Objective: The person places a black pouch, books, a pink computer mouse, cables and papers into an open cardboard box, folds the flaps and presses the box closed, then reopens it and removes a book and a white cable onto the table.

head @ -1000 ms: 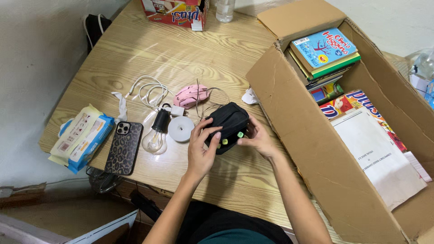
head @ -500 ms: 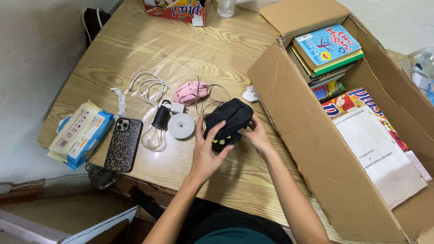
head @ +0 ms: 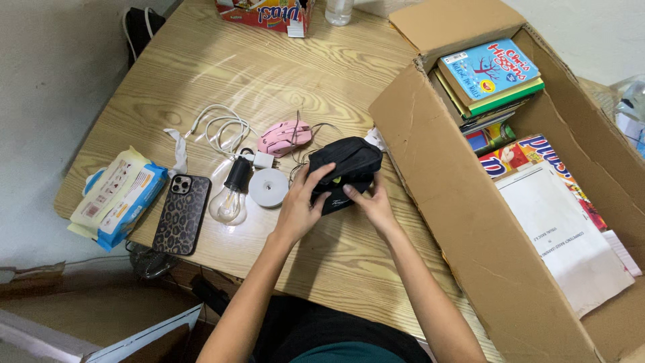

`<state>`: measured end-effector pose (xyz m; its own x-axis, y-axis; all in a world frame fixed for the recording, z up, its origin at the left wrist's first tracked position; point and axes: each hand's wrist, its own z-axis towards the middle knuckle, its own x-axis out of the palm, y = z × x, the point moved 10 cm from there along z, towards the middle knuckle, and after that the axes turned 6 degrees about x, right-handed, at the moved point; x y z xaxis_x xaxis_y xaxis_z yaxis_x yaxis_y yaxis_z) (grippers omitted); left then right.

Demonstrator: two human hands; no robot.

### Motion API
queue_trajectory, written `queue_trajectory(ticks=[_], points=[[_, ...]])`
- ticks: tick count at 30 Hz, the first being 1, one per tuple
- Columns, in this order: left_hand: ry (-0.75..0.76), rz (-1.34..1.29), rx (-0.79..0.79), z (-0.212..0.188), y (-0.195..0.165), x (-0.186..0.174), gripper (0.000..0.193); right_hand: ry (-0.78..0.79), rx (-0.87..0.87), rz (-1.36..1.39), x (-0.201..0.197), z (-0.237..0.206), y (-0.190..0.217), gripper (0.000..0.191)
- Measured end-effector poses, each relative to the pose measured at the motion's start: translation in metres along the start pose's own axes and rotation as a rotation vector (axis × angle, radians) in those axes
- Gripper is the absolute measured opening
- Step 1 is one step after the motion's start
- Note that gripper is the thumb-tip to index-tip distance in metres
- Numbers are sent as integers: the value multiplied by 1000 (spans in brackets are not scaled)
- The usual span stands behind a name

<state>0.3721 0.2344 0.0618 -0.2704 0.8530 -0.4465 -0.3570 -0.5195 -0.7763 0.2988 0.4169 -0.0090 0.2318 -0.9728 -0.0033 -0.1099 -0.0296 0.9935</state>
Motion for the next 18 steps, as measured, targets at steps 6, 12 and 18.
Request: queue_trajectory(ticks=[6,12,18], points=[[-81,-229,-79,-7,10,-5,104,-182,-452,-473,-7,-30,89,83],[-132,-137,-125,-21,30,24,105,-203,-537,-673,10,-39,103,52],[-187,-141,-132,-20,47,34,117,-177,-586,-643,21,-48,89,46]])
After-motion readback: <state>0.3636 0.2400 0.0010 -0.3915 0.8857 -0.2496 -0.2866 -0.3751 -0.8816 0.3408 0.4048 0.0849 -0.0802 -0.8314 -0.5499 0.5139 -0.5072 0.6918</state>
